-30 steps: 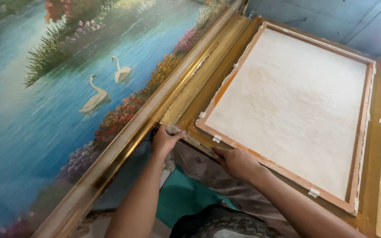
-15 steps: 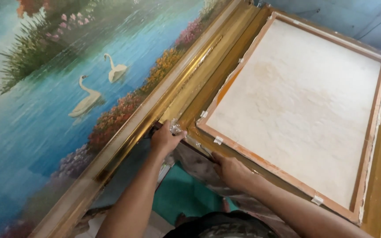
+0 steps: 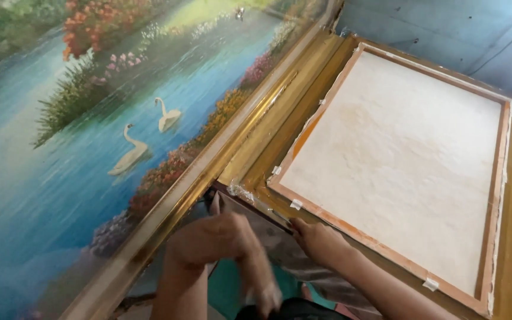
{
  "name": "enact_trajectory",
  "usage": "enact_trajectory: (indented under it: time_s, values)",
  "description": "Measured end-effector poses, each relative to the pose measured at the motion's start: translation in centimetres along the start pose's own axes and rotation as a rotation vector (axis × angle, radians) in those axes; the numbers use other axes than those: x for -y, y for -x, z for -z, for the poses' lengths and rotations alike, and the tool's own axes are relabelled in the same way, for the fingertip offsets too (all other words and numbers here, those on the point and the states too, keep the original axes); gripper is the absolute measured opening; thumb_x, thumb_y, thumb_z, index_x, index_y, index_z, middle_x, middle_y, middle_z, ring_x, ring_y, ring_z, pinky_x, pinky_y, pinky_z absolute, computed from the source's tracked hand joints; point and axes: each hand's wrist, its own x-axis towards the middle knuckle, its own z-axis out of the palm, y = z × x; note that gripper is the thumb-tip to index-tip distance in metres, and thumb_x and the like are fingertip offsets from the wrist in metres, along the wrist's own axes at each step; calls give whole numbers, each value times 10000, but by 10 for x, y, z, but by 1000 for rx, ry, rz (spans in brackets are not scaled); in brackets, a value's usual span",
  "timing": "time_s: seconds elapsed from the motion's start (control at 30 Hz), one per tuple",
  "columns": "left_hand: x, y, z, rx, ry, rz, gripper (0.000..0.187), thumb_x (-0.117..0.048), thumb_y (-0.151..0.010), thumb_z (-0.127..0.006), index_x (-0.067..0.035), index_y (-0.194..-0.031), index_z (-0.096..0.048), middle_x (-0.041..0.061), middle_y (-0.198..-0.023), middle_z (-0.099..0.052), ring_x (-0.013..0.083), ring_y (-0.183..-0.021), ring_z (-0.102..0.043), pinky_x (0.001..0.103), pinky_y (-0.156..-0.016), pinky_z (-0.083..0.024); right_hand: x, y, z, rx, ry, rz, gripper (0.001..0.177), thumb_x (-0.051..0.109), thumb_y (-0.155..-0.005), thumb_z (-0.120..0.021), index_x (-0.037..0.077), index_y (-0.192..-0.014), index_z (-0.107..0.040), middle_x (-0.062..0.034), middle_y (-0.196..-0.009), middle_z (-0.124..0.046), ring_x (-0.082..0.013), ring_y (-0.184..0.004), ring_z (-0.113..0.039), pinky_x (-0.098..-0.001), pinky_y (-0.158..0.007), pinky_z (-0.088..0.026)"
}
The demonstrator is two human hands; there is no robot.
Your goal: Trimming excess plastic wrap from a framed canvas using a utility knife and then moving the artwork.
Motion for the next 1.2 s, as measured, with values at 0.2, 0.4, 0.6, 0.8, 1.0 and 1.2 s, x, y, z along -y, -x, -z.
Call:
enact_trajectory:
  time_s: [0.2,0.4,0.6,0.8,1.0,1.2]
  values:
    - [25,30,25,-1045,-1235,1070,788,-341,-770,-662,-256,-1393,-188,86,-1462,139,337,-1316,252,571,-1033,-31,8,6,4,34,41,-54,390,342,-911,-341,237,-1285,-314,-168,-866,-616,-373,-766,-606,-464,-598,-468]
    - [44,57,44,-864,-1319,1567,1226,-374,-682,-792,-203,-1393,192,283,-1392,212,498,-1267,200,662,-980,68,12,9,8,23,5,-30,393,320,-914,-339,202,-1288,-327,-149,-889,-636,-331,-743,-629,-427,-577,-492]
    - [33,38,36,-860,-1189,1704,865,-688,-761,-138,-145,-1406,55,140,-1454,110,536,-1272,93,668,-993,93,11,10,5,6,-10,-11,376,314,-909,-354,201,-1267,-353,-146,-892,-631,-333,-732,-620,-429,-567,-468]
    - [42,48,76,-953,-447,664,659,-470,-835,-195,-53,-1168,-583,217,-1025,-650,220,-559,-617,292,-669,-538,9,7,4,6,70,-9,364,311,-910,-347,212,-1259,-326,-157,-815,-629,-362,-701,-614,-454,-539,-465]
    - [82,61,185,-1473,-1619,349,401,-263,-794,-563,-120,-1166,-516,125,-1099,-531,291,-1019,-550,385,-846,-454,-8,-15,-7,-82,87,12,322,386,-873,-338,161,-1070,-458,-226,-831,-630,-422,-814,-620,-484,-681,-502]
    - [106,49,195,-1487,-1479,556,491,-297,-771,-595,-114,-1218,-507,115,-1086,-587,319,-1036,-542,439,-856,-434,-7,-25,-14,-23,127,-61,367,401,-890,-312,121,-1056,-480,-195,-827,-640,-373,-844,-631,-451,-673,-517]
